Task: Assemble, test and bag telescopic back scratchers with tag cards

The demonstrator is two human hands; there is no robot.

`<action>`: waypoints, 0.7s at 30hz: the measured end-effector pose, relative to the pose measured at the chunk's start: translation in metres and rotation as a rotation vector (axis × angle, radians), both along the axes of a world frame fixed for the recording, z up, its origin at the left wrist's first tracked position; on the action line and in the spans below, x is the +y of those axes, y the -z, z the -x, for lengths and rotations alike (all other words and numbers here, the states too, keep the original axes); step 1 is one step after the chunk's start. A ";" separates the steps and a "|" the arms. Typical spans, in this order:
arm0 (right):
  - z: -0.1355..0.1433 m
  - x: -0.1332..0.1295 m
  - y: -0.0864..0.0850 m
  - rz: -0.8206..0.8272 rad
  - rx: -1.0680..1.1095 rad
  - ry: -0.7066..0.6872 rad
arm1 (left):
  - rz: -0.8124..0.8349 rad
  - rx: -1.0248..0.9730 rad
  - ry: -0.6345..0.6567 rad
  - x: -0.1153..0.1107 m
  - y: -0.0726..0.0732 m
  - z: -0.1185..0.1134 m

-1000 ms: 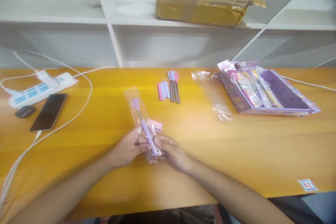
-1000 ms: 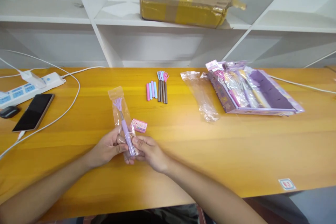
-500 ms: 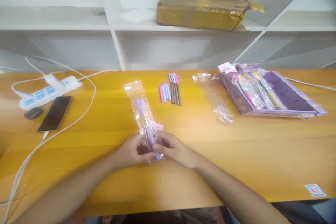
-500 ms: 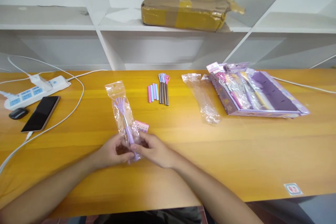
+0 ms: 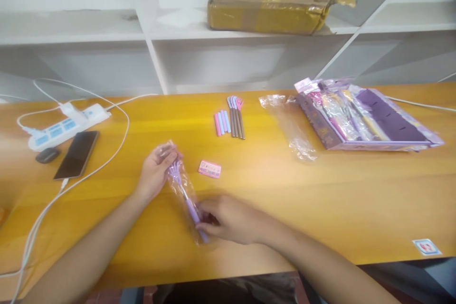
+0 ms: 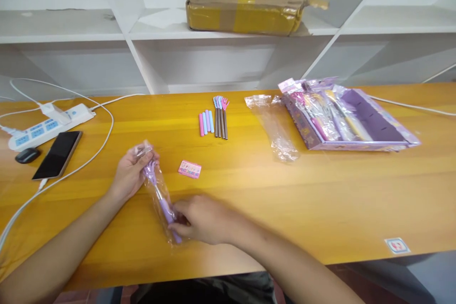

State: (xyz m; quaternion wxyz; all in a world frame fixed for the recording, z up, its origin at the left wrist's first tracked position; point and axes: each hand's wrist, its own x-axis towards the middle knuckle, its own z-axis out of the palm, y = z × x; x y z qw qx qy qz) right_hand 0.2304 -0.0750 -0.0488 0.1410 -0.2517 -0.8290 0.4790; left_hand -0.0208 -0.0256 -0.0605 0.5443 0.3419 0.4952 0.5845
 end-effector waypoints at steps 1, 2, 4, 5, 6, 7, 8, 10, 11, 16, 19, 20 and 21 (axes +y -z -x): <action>-0.002 0.003 0.002 -0.033 -0.004 0.016 | -0.018 0.003 -0.013 -0.001 0.000 0.000; -0.004 0.007 0.004 -0.074 -0.009 0.056 | -0.037 0.011 -0.016 -0.002 -0.001 0.000; -0.008 0.020 0.010 -0.197 -0.032 0.228 | -0.043 0.030 0.024 -0.005 -0.001 0.000; -0.010 0.027 0.014 -0.263 -0.049 0.340 | -0.031 0.032 0.049 -0.006 -0.001 -0.001; -0.012 0.033 0.018 -0.316 -0.071 0.444 | -0.013 0.026 0.069 -0.008 0.000 -0.003; -0.013 0.039 0.023 -0.351 -0.096 0.528 | 0.008 0.016 0.079 -0.009 0.002 -0.006; -0.013 0.043 0.027 -0.368 -0.122 0.581 | 0.028 0.009 0.084 -0.011 0.004 -0.008; -0.011 0.047 0.035 -0.380 -0.155 0.614 | 0.057 0.019 0.091 -0.014 0.009 -0.014; -0.009 0.048 0.038 -0.393 -0.164 0.613 | 0.056 0.038 0.105 -0.015 0.012 -0.016; -0.005 0.046 0.046 -0.379 -0.150 0.646 | -0.012 0.219 0.225 -0.021 0.013 -0.022; -0.008 0.048 0.045 -0.292 -0.086 0.686 | 0.021 0.278 0.240 -0.027 0.010 -0.024; -0.009 0.049 0.045 -0.272 -0.071 0.693 | 0.029 0.289 0.247 -0.029 0.009 -0.025; -0.010 0.050 0.044 -0.258 -0.057 0.696 | 0.033 0.301 0.254 -0.031 0.010 -0.025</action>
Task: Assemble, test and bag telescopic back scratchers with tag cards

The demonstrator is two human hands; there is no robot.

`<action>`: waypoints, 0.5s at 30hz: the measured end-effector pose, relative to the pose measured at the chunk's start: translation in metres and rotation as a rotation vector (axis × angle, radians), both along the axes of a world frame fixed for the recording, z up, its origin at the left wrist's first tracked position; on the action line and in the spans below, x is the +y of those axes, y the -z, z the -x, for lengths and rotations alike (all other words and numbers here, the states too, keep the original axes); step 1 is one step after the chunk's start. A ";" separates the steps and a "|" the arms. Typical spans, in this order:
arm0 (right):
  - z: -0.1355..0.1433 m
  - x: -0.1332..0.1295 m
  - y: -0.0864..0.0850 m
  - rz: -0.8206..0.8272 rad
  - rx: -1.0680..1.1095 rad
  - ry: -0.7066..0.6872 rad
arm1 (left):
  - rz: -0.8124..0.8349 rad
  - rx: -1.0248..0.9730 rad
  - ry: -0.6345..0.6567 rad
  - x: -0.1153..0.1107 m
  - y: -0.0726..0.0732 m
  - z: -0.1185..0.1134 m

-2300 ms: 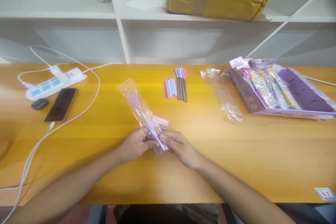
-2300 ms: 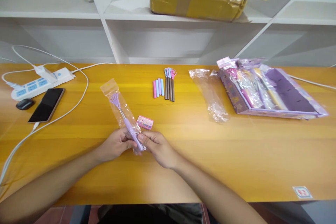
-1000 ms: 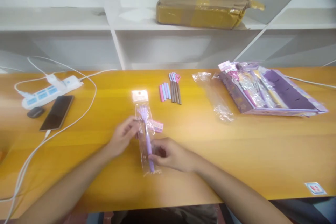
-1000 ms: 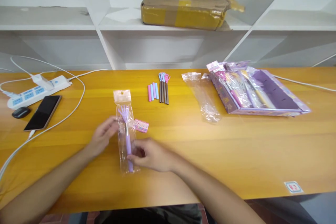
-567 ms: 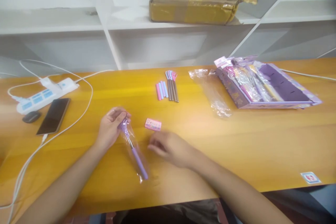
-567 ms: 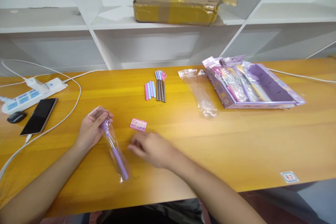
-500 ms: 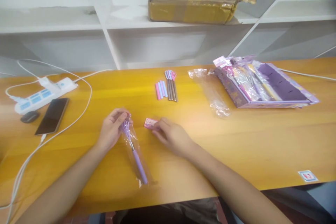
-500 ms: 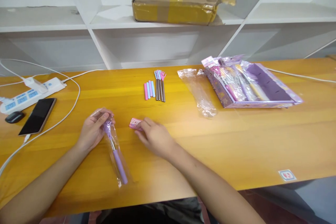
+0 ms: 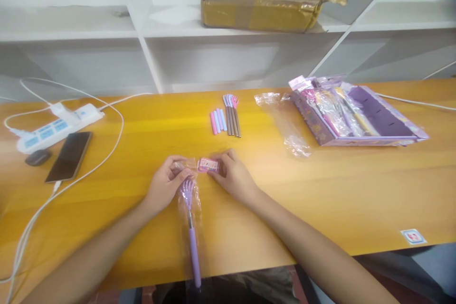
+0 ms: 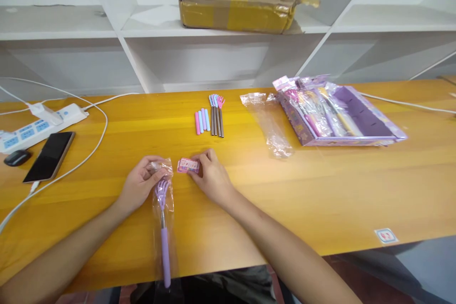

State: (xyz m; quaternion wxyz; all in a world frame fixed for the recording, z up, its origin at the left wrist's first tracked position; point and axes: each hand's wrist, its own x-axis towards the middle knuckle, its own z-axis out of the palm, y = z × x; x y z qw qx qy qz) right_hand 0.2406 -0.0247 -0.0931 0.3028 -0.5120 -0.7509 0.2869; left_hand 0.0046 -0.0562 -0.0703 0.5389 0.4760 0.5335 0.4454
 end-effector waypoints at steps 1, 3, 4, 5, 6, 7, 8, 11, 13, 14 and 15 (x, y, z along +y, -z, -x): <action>-0.001 0.000 0.000 0.006 0.014 -0.002 | 0.000 0.011 0.003 -0.001 0.001 0.000; -0.001 0.001 -0.001 0.011 0.031 -0.005 | -0.001 0.034 -0.001 -0.003 0.005 -0.001; -0.001 0.000 0.000 0.012 0.032 -0.004 | 0.001 0.038 -0.008 -0.004 0.006 0.000; -0.001 0.000 0.000 0.013 0.029 -0.003 | 0.006 0.033 -0.013 -0.004 0.008 0.000; -0.001 0.000 0.000 0.015 0.026 -0.001 | 0.013 0.023 -0.015 -0.003 0.009 0.000; -0.001 0.000 0.001 0.016 0.030 -0.001 | 0.021 0.015 -0.013 -0.003 0.010 0.001; -0.001 0.000 0.001 0.019 0.048 -0.001 | 0.030 0.008 -0.009 -0.003 0.010 0.001; -0.001 0.000 -0.003 0.021 0.121 0.024 | 0.040 0.033 0.005 -0.003 0.010 0.001; -0.001 -0.003 -0.010 -0.027 0.135 0.066 | 0.031 0.043 -0.009 -0.005 0.010 0.000; -0.001 -0.006 -0.014 -0.074 0.138 0.075 | 0.025 0.036 -0.019 -0.006 0.010 0.000; -0.001 -0.010 -0.018 -0.132 0.144 0.062 | 0.021 0.024 -0.027 -0.008 0.010 -0.002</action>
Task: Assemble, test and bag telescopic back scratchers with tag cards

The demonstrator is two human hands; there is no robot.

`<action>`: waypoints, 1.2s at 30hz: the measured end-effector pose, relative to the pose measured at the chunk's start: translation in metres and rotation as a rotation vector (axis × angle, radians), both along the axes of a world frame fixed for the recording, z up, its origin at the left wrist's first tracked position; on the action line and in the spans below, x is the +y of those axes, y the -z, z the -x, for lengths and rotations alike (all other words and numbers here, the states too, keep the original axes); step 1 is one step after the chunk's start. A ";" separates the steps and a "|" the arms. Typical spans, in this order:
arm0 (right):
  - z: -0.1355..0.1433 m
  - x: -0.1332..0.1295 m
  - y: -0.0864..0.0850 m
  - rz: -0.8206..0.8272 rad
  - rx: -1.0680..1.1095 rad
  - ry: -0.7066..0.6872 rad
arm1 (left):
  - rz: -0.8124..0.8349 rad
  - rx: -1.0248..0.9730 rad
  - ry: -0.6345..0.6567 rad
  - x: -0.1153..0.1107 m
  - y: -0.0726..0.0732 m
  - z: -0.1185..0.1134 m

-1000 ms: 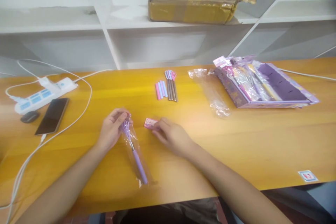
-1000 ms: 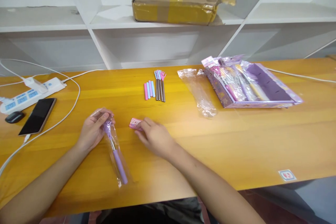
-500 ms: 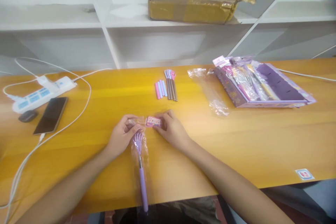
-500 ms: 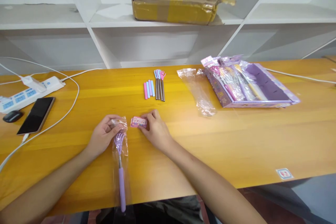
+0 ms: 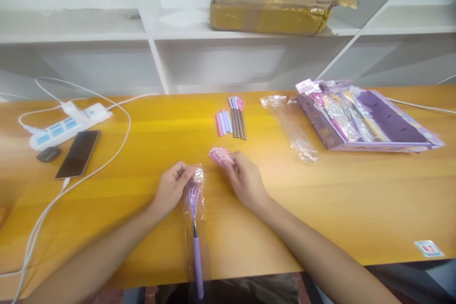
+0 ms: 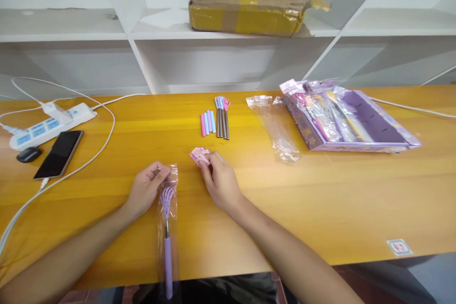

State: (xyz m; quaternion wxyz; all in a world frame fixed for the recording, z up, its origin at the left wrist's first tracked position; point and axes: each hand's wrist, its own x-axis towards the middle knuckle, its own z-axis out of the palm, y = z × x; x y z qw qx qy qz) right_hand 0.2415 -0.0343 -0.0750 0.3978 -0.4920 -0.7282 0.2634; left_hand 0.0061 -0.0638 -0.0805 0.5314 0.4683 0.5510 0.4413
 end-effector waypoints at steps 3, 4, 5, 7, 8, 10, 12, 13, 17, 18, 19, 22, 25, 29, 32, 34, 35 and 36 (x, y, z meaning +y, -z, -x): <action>0.001 -0.013 -0.008 -0.205 0.025 -0.158 | -0.002 -0.025 -0.001 -0.003 -0.001 -0.003; 0.002 -0.018 -0.008 -0.260 0.019 -0.232 | -0.003 -0.020 0.000 -0.003 -0.002 -0.004; 0.003 -0.021 -0.007 -0.297 0.001 -0.301 | -0.004 -0.017 0.001 -0.004 -0.003 -0.005; 0.005 -0.026 -0.002 -0.314 -0.055 -0.395 | -0.003 -0.030 0.007 -0.005 -0.005 -0.006; 0.006 -0.028 0.001 -0.297 -0.082 -0.419 | -0.001 -0.042 0.014 -0.005 -0.006 -0.006; 0.008 -0.029 0.005 -0.267 -0.121 -0.451 | 0.005 -0.045 0.031 -0.007 -0.008 -0.007; 0.008 -0.027 0.007 -0.291 -0.135 -0.479 | 0.009 -0.014 0.049 -0.008 -0.010 -0.007; 0.008 -0.026 0.007 -0.325 -0.139 -0.487 | 0.007 0.000 0.058 -0.008 -0.010 -0.007; 0.007 -0.024 0.003 -0.430 -0.153 -0.392 | 0.020 -0.020 0.105 -0.007 -0.008 -0.007; 0.006 -0.023 0.002 -0.449 -0.161 -0.365 | 0.031 -0.040 0.115 -0.007 -0.006 -0.007; 0.006 -0.022 0.001 -0.470 -0.165 -0.348 | 0.042 -0.060 0.123 -0.008 -0.005 -0.006; 0.004 -0.019 0.002 -0.492 -0.136 -0.370 | 0.060 -0.123 0.124 -0.010 0.000 -0.006; 0.004 -0.016 0.001 -0.372 -0.032 -0.361 | 0.097 -0.248 0.204 -0.013 0.002 -0.007; 0.007 -0.011 -0.005 -0.192 0.099 -0.236 | 0.103 -0.226 0.412 -0.015 -0.002 -0.007; 0.008 -0.006 -0.007 -0.084 0.176 -0.190 | 0.067 -0.127 0.437 -0.015 -0.002 -0.010; 0.009 -0.004 -0.006 -0.033 0.200 -0.169 | 0.041 -0.153 0.403 -0.017 0.001 -0.012; 0.008 -0.003 -0.006 -0.012 0.208 -0.158 | 0.021 -0.175 0.389 -0.018 0.003 -0.013; 0.008 -0.003 -0.005 0.009 0.213 -0.152 | -0.006 -0.192 0.380 -0.019 0.005 -0.014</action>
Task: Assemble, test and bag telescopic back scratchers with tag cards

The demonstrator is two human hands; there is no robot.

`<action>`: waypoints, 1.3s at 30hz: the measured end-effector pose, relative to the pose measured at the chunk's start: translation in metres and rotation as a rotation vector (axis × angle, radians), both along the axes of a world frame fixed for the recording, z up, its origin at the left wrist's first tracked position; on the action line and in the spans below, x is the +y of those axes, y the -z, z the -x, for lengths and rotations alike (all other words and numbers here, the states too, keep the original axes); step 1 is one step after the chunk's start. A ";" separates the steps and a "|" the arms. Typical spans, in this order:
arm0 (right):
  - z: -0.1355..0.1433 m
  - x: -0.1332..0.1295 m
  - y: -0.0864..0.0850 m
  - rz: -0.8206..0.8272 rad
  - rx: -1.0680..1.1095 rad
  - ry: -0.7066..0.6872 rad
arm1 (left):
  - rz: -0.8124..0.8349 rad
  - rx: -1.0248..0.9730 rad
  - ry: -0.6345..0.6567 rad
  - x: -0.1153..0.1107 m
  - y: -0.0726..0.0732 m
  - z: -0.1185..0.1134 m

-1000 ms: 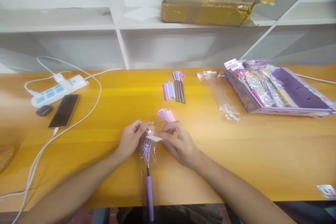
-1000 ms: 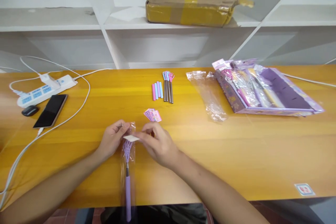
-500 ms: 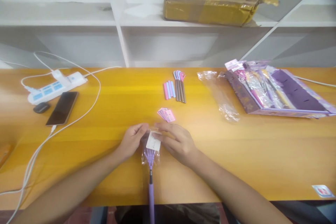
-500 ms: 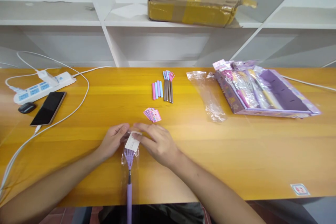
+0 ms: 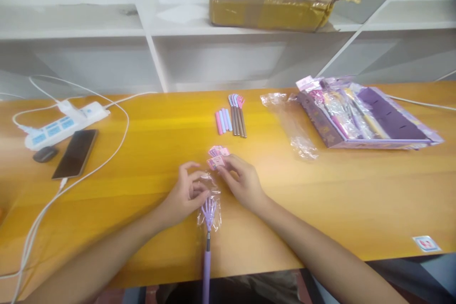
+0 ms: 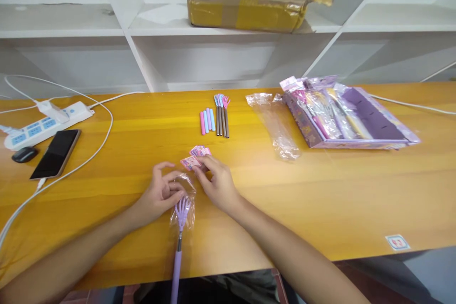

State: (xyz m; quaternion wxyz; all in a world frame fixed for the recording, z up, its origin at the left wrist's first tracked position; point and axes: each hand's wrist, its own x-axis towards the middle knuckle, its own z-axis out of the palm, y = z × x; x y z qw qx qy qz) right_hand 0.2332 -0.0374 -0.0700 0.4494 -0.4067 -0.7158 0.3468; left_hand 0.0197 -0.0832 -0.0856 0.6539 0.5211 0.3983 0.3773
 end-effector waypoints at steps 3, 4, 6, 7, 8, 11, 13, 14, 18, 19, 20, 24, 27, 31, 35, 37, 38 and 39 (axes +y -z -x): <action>0.000 -0.001 0.001 0.054 0.022 0.021 | -0.086 -0.003 0.016 -0.004 0.003 -0.001; 0.000 -0.002 0.001 0.064 0.031 0.035 | -0.103 0.013 0.027 -0.004 0.003 -0.001; 0.000 -0.003 0.001 0.077 0.048 0.065 | -0.110 0.044 0.035 -0.004 0.000 0.000; 0.000 -0.004 0.001 0.082 0.054 0.074 | -0.101 0.063 0.044 -0.004 -0.002 0.000; 0.000 -0.004 0.001 0.089 0.061 0.077 | -0.088 0.088 0.059 -0.003 -0.005 0.000; 0.001 -0.004 0.003 0.114 0.098 0.079 | -0.067 0.172 0.109 -0.001 -0.010 0.001; 0.001 -0.003 0.004 0.115 0.109 0.086 | -0.070 0.194 0.122 -0.001 -0.011 0.001; 0.000 -0.002 0.004 0.102 0.110 0.095 | -0.071 0.192 0.120 -0.001 -0.011 0.002; -0.004 -0.001 -0.002 -0.015 0.089 0.139 | -0.034 0.106 0.120 -0.001 -0.008 0.004; -0.005 -0.001 -0.004 -0.044 0.075 0.138 | -0.018 0.051 0.126 0.000 -0.007 0.005; -0.006 -0.001 -0.006 -0.067 0.057 0.127 | -0.003 -0.017 0.136 0.002 -0.007 0.005; -0.007 0.000 -0.005 -0.129 -0.018 0.043 | 0.061 -0.308 0.135 0.012 -0.007 0.006; -0.006 0.002 0.001 -0.151 -0.067 0.007 | 0.129 -0.427 0.085 0.018 -0.009 0.005; -0.005 0.004 0.008 -0.143 -0.113 0.002 | 0.204 -0.515 0.048 0.019 -0.010 0.008; -0.005 0.005 0.011 -0.136 -0.116 -0.002 | 0.235 -0.565 0.025 0.019 -0.009 0.010; -0.006 0.005 0.011 -0.142 -0.117 -0.006 | 0.255 -0.584 0.013 0.019 -0.009 0.010; -0.006 0.005 0.011 -0.147 -0.122 -0.010 | 0.268 -0.590 0.012 0.019 -0.009 0.010; -0.007 0.005 0.010 -0.155 -0.131 -0.014 | 0.280 -0.595 0.010 0.019 -0.010 0.009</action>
